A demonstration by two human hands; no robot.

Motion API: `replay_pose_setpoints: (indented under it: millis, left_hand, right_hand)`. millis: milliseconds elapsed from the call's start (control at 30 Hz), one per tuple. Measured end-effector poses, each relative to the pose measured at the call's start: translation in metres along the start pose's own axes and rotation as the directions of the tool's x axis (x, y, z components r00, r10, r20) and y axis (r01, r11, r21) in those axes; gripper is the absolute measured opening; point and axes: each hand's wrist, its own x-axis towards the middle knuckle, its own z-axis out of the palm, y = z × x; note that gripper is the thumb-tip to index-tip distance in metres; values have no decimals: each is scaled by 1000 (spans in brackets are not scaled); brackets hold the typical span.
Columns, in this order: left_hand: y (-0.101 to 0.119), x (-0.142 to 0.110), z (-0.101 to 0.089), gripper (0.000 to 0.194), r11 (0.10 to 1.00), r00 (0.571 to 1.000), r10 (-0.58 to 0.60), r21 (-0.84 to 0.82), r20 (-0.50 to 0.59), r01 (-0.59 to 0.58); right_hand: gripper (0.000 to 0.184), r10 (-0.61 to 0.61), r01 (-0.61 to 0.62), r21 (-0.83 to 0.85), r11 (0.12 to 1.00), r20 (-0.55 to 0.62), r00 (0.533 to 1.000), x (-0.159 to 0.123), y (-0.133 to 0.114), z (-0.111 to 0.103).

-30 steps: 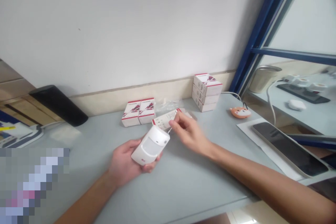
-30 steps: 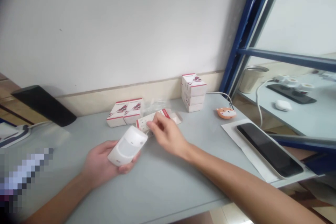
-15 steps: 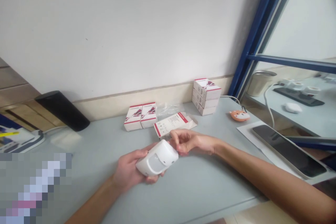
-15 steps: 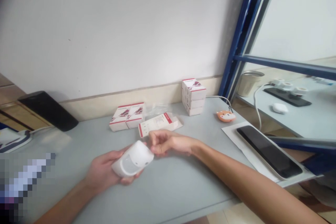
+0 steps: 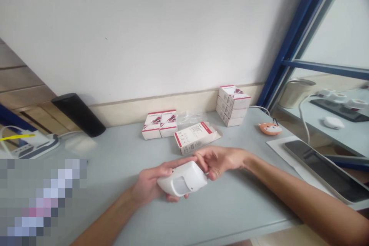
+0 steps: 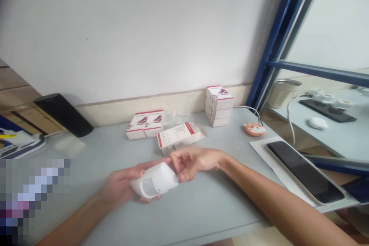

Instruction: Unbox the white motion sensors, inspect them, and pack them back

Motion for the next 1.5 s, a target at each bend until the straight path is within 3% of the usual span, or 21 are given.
replay_pose_setpoints:
  millis: [167,333,400,467,533,600,667,933,1233,1433,1500]
  left_hand:
    - [0,4,2,65,1000,998,-23,-4,51,23]
    - [1,12,10,70,998,997,64,-24,-38,-65]
    - [1,14,14,70,991,986,127,-20,-111,-130]
    - [-1,13,16,67,981,966,191,12,-175,-192]
    - [-3,12,17,66,972,946,234,43,-224,-230]
    - [-6,10,18,66,970,931,244,58,-270,-238]
    - [-10,10,19,67,971,924,240,60,-297,-232]
    - [-24,11,20,69,978,940,194,-15,-279,-206]
    - [-27,18,10,74,956,945,294,68,-144,-287]
    - [-26,18,14,72,963,934,266,30,-238,-267]
    - [-20,14,16,68,964,922,266,57,-280,-261]
  right_hand:
    - [53,62,-60,-40,997,39,997,-2,-4,-6]
    - [44,-99,54,-272,961,-155,983,-11,-38,4]
    - [39,-226,77,-445,892,-294,929,-12,-45,15]
    - [35,-380,28,-650,759,-408,830,-8,-44,29]
    - [40,-500,-32,-792,610,-416,759,-1,-37,43]
    - [55,-539,-62,-855,514,-379,752,6,-27,53]
    - [69,-533,-89,-872,481,-371,761,11,-18,60]
    - [62,-533,-95,-853,514,-404,743,16,-7,66]
    - [57,-507,-39,-815,577,-396,766,17,-8,70]
    - [66,-576,35,-827,562,-360,734,17,-8,59]
    - [63,-629,67,-845,531,-340,699,14,-13,51]
